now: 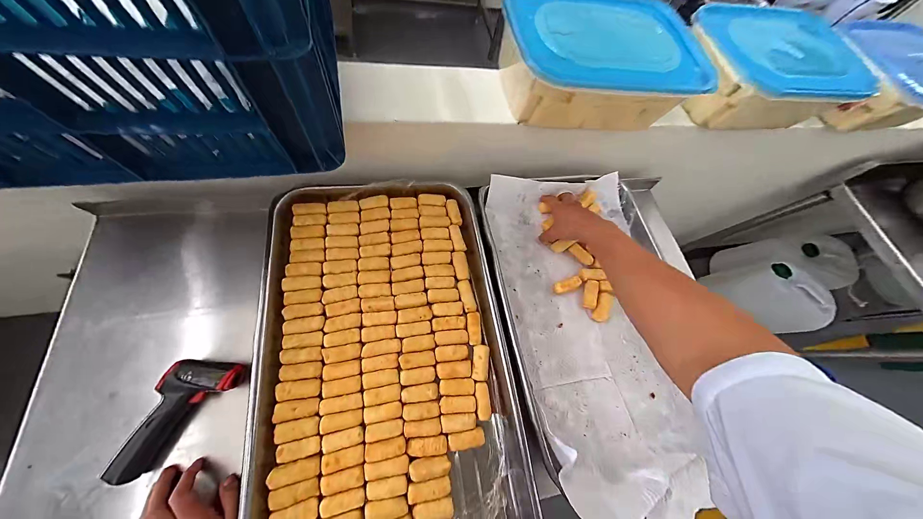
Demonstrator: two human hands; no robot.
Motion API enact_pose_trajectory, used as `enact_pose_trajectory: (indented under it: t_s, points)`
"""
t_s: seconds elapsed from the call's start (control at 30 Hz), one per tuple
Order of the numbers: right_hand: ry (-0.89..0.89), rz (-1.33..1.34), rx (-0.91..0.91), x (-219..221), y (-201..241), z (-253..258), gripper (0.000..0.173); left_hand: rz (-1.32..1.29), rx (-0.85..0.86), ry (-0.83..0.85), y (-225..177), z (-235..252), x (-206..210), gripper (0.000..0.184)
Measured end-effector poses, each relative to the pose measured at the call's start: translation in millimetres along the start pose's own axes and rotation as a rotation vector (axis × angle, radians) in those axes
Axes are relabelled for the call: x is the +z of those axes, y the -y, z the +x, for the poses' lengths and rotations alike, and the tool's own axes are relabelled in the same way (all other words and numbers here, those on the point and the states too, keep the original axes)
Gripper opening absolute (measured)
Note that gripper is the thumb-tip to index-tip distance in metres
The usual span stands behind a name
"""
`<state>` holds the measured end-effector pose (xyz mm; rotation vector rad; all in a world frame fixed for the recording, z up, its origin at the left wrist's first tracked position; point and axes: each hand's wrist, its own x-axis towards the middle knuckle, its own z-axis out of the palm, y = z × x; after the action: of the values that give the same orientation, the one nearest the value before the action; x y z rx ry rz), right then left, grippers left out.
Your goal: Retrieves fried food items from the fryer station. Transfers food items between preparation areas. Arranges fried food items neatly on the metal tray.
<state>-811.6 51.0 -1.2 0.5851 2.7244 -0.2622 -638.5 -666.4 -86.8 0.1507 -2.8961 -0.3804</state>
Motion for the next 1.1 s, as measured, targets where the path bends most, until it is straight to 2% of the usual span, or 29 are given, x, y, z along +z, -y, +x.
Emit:
enact_pose_trajectory:
  t_s: [0.1,0.2,0.4,0.53,0.67,0.8,0.87,0.97,1.03,1.1]
  points:
    - [0.114,-0.111,-0.013,-12.0,3.6,-2.4,0.088,0.001,0.019,-0.008,3.2,-0.6,1.6,0.052]
    - [0.188,-0.192,-0.027,-12.3,6.7,-12.2,0.091,-0.008,0.008,0.020,0.4,-1.6,-3.5,0.054]
    - [0.158,-0.161,-0.129,3.6,12.2,-39.1,0.068,-0.016,0.009,0.027,3.5,-1.6,-3.4,0.062]
    - [0.171,-0.133,-0.134,18.9,16.4,-70.9,0.075,-0.034,-0.029,0.026,-4.5,1.3,-1.6,0.059]
    - [0.076,-0.057,-0.102,35.2,23.2,-88.0,0.067,-0.047,-0.078,0.086,-7.3,-0.1,-10.8,0.052]
    - [0.043,0.100,-0.028,24.4,31.3,-113.1,0.066,-0.062,-0.103,0.101,-9.9,0.6,-11.5,0.053]
    - [0.001,0.264,-0.052,11.0,40.3,-148.6,0.063,-0.076,-0.104,0.110,-10.5,-0.8,-11.8,0.052]
    - [0.051,0.543,-0.056,1.3,77.9,-250.7,0.063,-0.079,-0.110,0.116,-10.4,-0.4,-13.3,0.052]
    - [0.112,0.601,-0.076,14.9,118.4,-333.0,0.063,-0.097,-0.102,0.113,-11.3,0.2,-15.4,0.053]
    - [0.232,0.559,-0.089,52.5,157.6,-401.7,0.065,-0.115,-0.089,0.111,-13.3,-1.2,-19.8,0.053]
